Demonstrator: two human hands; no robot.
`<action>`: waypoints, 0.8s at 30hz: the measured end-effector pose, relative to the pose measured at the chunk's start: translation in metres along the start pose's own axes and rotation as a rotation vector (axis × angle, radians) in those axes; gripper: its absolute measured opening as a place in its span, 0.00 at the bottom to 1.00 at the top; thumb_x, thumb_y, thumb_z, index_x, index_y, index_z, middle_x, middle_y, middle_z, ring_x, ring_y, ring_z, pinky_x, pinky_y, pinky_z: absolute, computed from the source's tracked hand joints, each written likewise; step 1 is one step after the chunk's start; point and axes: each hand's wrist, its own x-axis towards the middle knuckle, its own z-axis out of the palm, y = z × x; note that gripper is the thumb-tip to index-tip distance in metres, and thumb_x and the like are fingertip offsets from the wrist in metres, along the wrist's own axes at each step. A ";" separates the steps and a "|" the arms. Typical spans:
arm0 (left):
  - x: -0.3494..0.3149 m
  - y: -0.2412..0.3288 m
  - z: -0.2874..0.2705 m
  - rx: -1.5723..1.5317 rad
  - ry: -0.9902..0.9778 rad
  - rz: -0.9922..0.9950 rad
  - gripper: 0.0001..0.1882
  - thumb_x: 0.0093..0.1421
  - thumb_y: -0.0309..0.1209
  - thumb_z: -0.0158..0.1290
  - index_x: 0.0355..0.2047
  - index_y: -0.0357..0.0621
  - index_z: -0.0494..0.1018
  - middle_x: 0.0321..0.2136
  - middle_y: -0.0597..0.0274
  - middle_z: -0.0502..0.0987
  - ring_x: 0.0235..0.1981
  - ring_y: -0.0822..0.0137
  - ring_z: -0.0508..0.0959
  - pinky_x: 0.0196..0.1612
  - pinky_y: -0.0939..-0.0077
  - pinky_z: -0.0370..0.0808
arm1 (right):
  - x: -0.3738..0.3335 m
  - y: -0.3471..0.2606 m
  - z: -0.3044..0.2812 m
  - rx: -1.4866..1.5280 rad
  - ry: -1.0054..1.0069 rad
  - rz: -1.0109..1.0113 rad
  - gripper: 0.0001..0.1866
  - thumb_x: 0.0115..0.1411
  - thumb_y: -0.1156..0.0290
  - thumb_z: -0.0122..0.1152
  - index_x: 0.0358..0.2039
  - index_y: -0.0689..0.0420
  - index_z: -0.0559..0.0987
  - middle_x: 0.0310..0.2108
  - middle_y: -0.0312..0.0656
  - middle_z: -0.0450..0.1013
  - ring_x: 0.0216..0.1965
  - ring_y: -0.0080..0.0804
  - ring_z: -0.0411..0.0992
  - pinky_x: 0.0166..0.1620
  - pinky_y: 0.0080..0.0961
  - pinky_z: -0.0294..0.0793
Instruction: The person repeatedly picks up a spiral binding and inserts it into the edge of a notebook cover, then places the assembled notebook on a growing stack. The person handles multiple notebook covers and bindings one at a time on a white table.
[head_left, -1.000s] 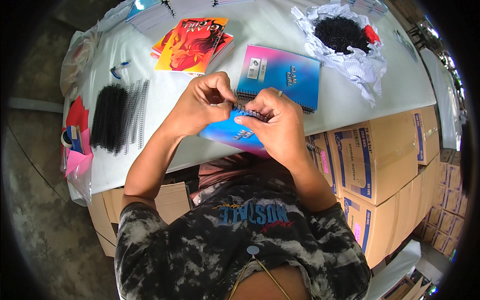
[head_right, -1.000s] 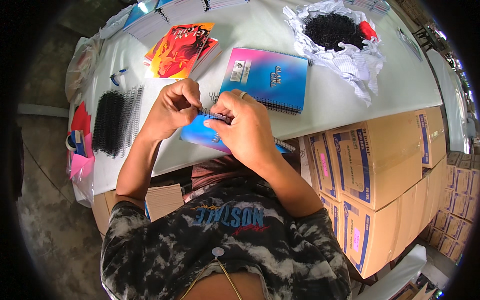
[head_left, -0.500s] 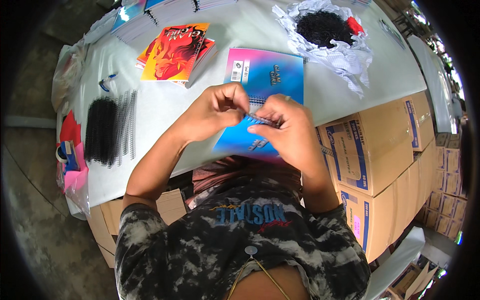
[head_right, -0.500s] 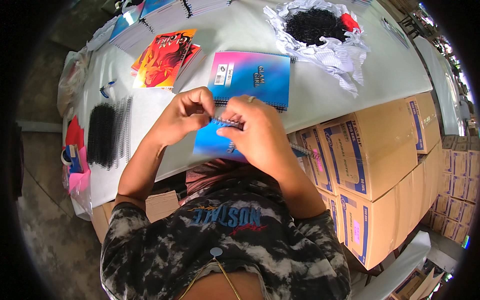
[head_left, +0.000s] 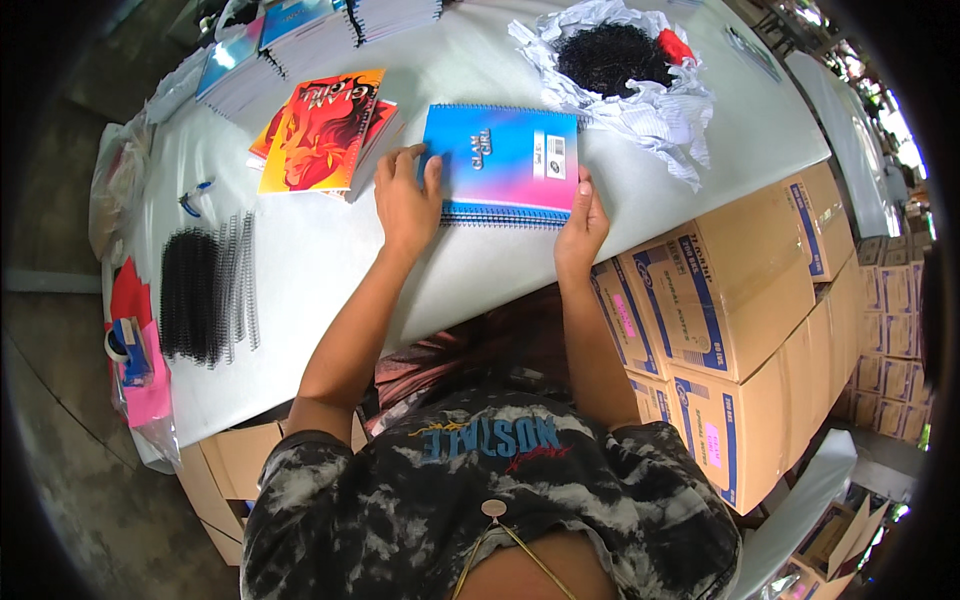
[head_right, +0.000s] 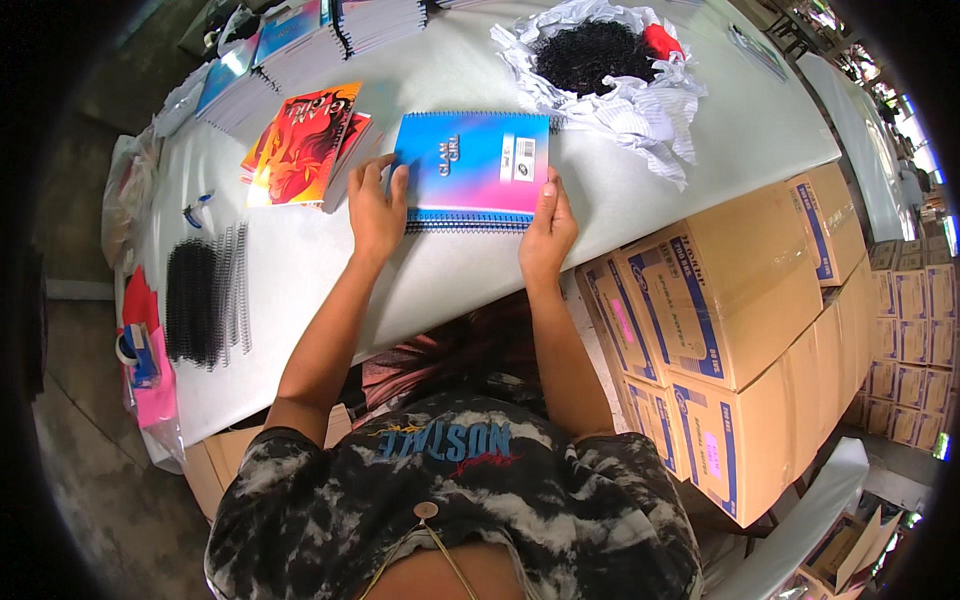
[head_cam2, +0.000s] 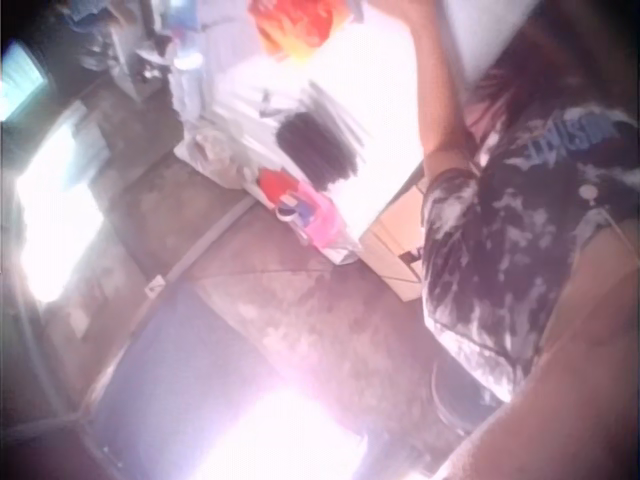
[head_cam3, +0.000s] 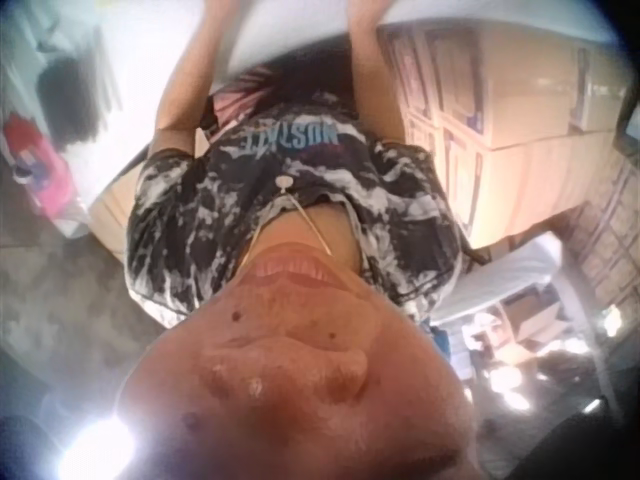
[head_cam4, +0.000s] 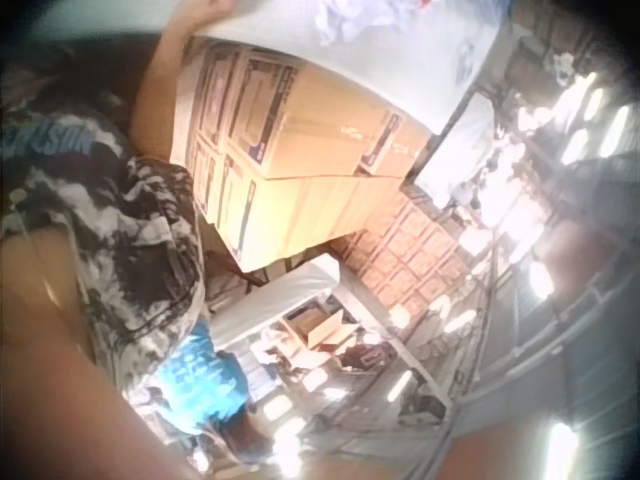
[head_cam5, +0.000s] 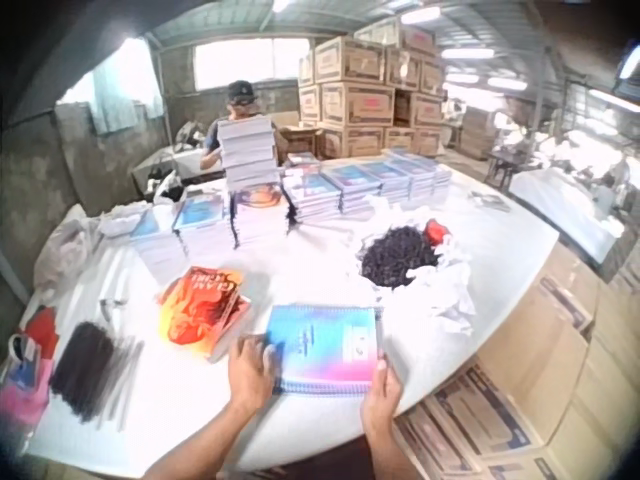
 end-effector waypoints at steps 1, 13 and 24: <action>-0.005 0.001 0.001 -0.113 -0.001 -0.075 0.11 0.58 0.31 0.51 0.36 0.35 0.71 0.32 0.47 0.73 0.32 0.55 0.74 0.34 0.69 0.71 | -0.004 0.004 0.002 -0.009 -0.019 0.049 0.20 0.63 0.65 0.46 0.47 0.68 0.71 0.47 0.49 0.70 0.49 0.34 0.67 0.50 0.25 0.65; -0.011 0.002 -0.003 -0.137 0.049 -0.085 0.09 0.55 0.32 0.53 0.25 0.38 0.69 0.27 0.55 0.69 0.28 0.60 0.69 0.33 0.68 0.66 | 0.006 0.009 0.012 -0.303 0.149 -0.114 0.11 0.57 0.69 0.57 0.36 0.63 0.75 0.35 0.43 0.67 0.34 0.32 0.67 0.38 0.27 0.68; 0.001 -0.058 -0.132 0.548 -0.120 0.121 0.21 0.45 0.24 0.54 0.42 0.50 0.73 0.41 0.65 0.74 0.40 0.62 0.72 0.44 0.65 0.65 | -0.041 -0.015 0.026 -0.060 -0.058 -0.311 0.19 0.58 0.72 0.52 0.50 0.64 0.65 0.50 0.49 0.60 0.52 0.38 0.59 0.55 0.35 0.56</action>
